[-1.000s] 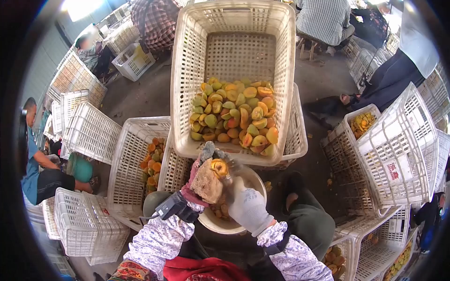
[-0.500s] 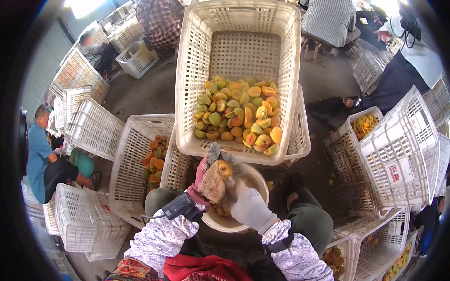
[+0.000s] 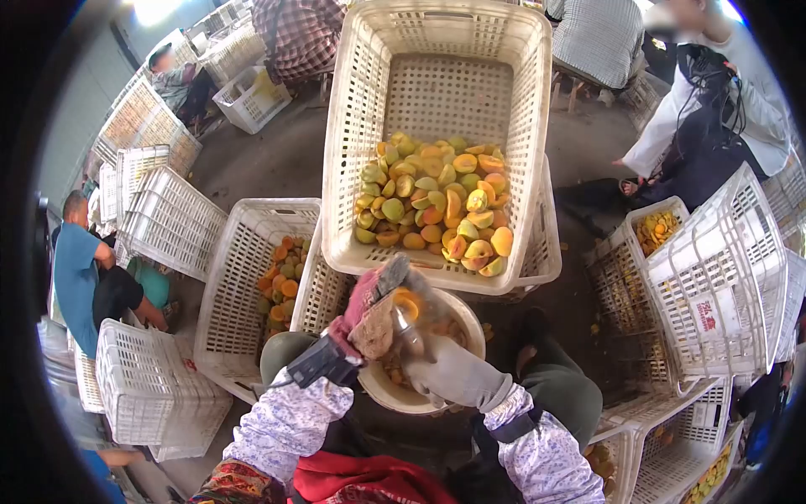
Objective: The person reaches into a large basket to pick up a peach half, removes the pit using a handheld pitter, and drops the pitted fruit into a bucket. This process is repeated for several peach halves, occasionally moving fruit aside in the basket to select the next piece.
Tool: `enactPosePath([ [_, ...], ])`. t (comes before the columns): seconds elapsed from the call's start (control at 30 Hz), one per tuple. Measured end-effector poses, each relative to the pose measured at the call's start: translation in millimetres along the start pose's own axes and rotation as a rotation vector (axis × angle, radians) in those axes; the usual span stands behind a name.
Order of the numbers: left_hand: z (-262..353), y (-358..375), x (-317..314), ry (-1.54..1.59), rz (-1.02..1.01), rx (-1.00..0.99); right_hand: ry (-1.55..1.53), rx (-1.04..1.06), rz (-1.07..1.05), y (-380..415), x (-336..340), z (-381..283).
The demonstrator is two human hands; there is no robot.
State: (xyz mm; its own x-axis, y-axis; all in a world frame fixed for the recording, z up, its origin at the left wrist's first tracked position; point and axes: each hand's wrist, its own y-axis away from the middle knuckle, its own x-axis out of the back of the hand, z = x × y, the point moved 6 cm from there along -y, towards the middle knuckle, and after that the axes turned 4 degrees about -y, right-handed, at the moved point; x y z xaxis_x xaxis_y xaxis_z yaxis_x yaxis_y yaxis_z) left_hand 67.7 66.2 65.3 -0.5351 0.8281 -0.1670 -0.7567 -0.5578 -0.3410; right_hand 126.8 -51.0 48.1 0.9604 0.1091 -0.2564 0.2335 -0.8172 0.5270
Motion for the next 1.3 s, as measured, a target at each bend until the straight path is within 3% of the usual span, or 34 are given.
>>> enactPosePath([
  [0.03,-11.9,8.2,11.0,0.002,-0.006,-0.001,0.022,0.002,0.011,1.4,0.6,-2.0],
  [0.07,-13.6,10.7,26.2,-0.096,0.113,0.148,0.173,0.182,0.020,0.9,-0.4,-3.8],
  [0.1,-14.1,17.7,46.2,-0.198,0.235,0.301,0.170,0.182,0.015,-4.2,2.4,14.2],
  [0.17,-8.1,41.2,97.7,0.549,0.643,0.287,1.440,0.892,0.252,10.7,-12.5,25.1],
  [0.2,7.5,49.9,134.8,0.197,0.633,0.278,1.082,0.312,0.392,5.5,6.7,37.0],
  [0.3,42.9,72.3,205.9,-0.687,0.654,0.309,1.184,0.165,0.368,6.5,8.6,49.6],
  [0.33,43.8,71.5,205.1,-0.693,0.641,0.311,1.346,0.196,0.444,5.5,7.5,55.7],
  [0.4,64.1,49.0,174.0,-2.085,0.234,0.400,1.389,0.167,0.488,9.0,6.0,58.4],
  [0.43,64.3,32.1,157.1,-1.972,0.183,0.261,1.450,0.135,0.519,9.9,8.3,57.0],
  [0.47,60.3,12.9,134.2,-1.849,0.133,0.136,1.409,0.284,0.538,17.1,7.3,48.9],
  [0.53,15.8,-10.6,94.9,-0.891,0.155,0.679,1.471,0.357,0.611,29.1,13.2,37.7],
  [0.57,-22.8,-23.2,79.2,-0.608,0.038,0.341,1.528,0.436,0.699,35.8,16.8,28.7],
  [0.63,-68.2,-59.3,37.4,-0.966,-0.151,0.494,1.488,0.414,0.764,42.9,31.8,16.1],
  [0.7,-140.8,-73.3,31.9,-1.147,-0.042,0.402,1.252,0.462,0.957,57.9,50.4,-3.3],
  [0.83,-149.4,-84.4,24.9,-0.959,0.039,0.536,1.157,0.457,1.137,76.2,73.5,-10.4],
  [0.93,-133.3,-74.8,36.1,-0.184,-0.065,0.438,1.029,0.523,1.134,79.2,76.8,-13.3],
  [0.97,-127.9,-64.6,37.7,-0.193,-0.067,0.437,0.971,0.577,1.120,80.4,75.1,-15.6],
  [1.03,-74.9,-42.0,11.4,0.315,0.085,0.644,0.903,0.635,1.111,76.3,73.9,-14.2],
  [1.1,-52.2,-22.8,1.0,0.419,0.079,0.609,0.705,0.648,0.870,66.2,68.1,-22.4],
  [1.13,-42.8,-14.6,-4.4,0.529,0.074,0.579,0.277,0.411,0.788,61.4,66.3,-19.2],
  [1.17,-34.3,-7.9,-8.1,0.531,0.077,0.572,0.284,0.414,0.785,53.5,60.9,-13.9],
  [1.23,-17.0,0.4,-21.5,0.839,-0.004,0.489,0.710,0.620,0.864,40.5,42.9,-6.8],
  [1.27,-17.7,5.3,-25.2,0.964,0.042,0.457,0.889,0.489,0.845,34.5,35.0,-1.0],
  [1.3,-17.7,9.3,-26.8,0.964,0.052,0.451,0.893,0.492,0.834,29.8,31.1,4.6],
])
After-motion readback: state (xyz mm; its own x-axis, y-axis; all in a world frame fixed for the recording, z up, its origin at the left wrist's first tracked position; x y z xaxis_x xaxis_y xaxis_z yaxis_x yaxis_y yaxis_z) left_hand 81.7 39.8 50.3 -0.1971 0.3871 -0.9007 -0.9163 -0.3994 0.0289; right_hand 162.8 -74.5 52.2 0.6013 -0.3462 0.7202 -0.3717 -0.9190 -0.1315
